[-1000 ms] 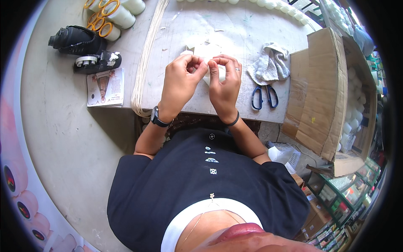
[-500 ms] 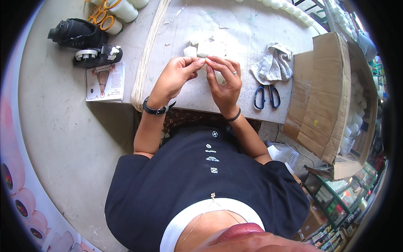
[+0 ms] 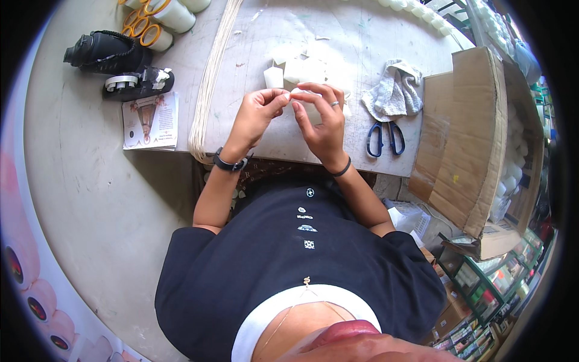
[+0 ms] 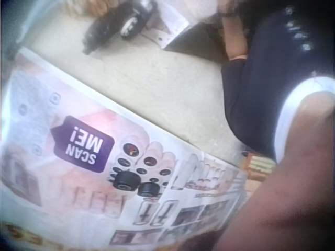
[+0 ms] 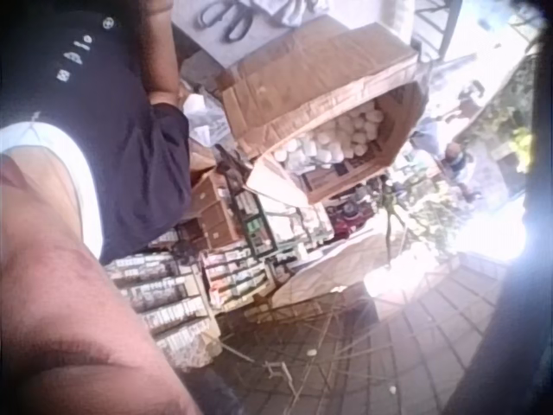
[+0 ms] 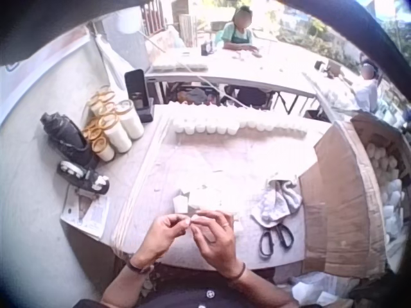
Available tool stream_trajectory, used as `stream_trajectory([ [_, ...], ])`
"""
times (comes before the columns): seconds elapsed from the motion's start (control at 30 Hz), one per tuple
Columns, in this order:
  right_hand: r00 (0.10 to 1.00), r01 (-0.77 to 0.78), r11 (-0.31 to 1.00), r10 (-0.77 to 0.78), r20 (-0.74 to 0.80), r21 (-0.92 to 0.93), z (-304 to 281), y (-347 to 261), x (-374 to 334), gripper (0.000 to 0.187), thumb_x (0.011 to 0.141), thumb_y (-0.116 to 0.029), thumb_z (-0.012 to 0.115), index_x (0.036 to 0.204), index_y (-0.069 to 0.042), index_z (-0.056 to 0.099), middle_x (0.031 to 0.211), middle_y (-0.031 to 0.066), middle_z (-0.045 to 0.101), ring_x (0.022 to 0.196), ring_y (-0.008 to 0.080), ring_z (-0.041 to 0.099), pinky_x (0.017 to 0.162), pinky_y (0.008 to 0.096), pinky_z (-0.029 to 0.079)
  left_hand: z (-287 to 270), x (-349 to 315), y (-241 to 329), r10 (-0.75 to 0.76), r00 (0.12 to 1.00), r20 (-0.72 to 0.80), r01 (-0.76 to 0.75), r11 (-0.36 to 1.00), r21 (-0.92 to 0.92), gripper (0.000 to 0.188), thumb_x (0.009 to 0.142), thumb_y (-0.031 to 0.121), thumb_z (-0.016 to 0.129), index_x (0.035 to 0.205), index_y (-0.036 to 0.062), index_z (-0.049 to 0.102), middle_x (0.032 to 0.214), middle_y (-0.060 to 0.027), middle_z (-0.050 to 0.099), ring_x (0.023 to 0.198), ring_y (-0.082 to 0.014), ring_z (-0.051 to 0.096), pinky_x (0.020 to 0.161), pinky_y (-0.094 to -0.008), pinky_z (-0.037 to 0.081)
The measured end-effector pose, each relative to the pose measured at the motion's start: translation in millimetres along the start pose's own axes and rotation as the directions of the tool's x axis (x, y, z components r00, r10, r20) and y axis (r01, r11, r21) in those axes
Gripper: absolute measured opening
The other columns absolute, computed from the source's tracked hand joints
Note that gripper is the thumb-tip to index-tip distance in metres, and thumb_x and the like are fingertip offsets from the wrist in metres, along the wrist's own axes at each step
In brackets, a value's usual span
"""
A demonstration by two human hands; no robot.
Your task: The person assembles small white cylindrical candles by inserting wicks and trimming excess wick with scissors. They then wipe the candles with a cloth and place them into a cardboard box.
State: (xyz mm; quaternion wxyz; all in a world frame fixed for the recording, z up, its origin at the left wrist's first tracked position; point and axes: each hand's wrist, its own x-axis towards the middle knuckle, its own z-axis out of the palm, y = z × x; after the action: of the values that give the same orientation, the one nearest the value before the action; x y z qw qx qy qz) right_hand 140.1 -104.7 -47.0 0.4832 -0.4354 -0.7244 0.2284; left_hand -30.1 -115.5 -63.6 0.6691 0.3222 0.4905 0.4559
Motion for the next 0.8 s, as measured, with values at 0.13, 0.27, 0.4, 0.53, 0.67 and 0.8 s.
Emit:
stream_trajectory([
  [0.13,0.994,-0.100,0.991,0.095,0.060,0.087,-9,3,7,0.015,0.080,-0.007,0.077,0.094,-0.008,0.072,0.103,0.0072,0.070,0.100,0.0268,0.060,0.087,0.0370,0.048,16,-7,4,0.307,0.950,-0.051,-0.269,0.893,0.361,0.017,0.093,0.017,0.070,0.094,-0.0003,0.069,0.089,0.0012,0.062,0.073,-0.0041,0.052,0.066,-0.0201,0.044],
  [0.27,0.991,-0.055,0.995,0.045,0.127,0.082,-18,4,15,0.014,0.080,-0.007,0.076,0.093,-0.005,0.071,0.102,0.0078,0.069,0.099,0.0270,0.061,0.085,0.0373,0.050,18,-6,4,0.387,0.922,0.010,-0.360,0.847,0.391,0.015,0.097,0.013,0.066,0.099,-0.0018,0.065,0.092,0.0023,0.059,0.077,-0.0022,0.054,0.068,-0.0185,0.045],
  [0.4,0.988,-0.045,0.998,0.037,0.148,0.049,-19,6,19,0.014,0.079,-0.007,0.075,0.092,-0.004,0.069,0.102,0.0075,0.069,0.096,0.0274,0.060,0.085,0.0377,0.049,24,-8,10,0.484,0.874,0.027,-0.432,0.752,0.497,0.015,0.095,0.012,0.067,0.099,-0.0024,0.067,0.090,-0.0066,0.065,0.075,-0.0107,0.061,0.069,-0.0244,0.050],
  [0.53,0.987,0.012,1.000,-0.009,0.159,-0.019,-16,12,19,0.015,0.078,-0.007,0.074,0.091,-0.005,0.066,0.100,0.0079,0.068,0.094,0.0287,0.060,0.085,0.0384,0.049,25,-9,8,0.485,0.873,0.040,-0.431,0.732,0.527,0.016,0.097,0.012,0.065,0.104,-0.0030,0.067,0.094,-0.0050,0.068,0.079,-0.0075,0.060,0.071,-0.0229,0.050],
  [0.67,0.985,0.025,0.997,-0.013,0.170,-0.068,-15,17,13,0.016,0.077,-0.007,0.073,0.090,-0.005,0.065,0.097,0.0082,0.067,0.094,0.0298,0.060,0.084,0.0388,0.049,27,-12,5,0.383,0.923,0.028,-0.357,0.831,0.426,0.019,0.099,0.012,0.064,0.110,-0.0020,0.069,0.096,-0.0039,0.071,0.083,-0.0056,0.061,0.073,-0.0226,0.050],
  [0.8,0.988,0.017,0.999,-0.012,0.153,-0.028,-14,22,8,0.015,0.077,-0.005,0.071,0.091,-0.004,0.064,0.096,0.0080,0.067,0.094,0.0294,0.060,0.084,0.0387,0.049,24,-10,10,0.237,0.971,0.020,-0.235,0.943,0.237,0.021,0.098,0.013,0.065,0.113,-0.0009,0.070,0.095,-0.0037,0.072,0.088,-0.0067,0.064,0.079,-0.0222,0.051],
])
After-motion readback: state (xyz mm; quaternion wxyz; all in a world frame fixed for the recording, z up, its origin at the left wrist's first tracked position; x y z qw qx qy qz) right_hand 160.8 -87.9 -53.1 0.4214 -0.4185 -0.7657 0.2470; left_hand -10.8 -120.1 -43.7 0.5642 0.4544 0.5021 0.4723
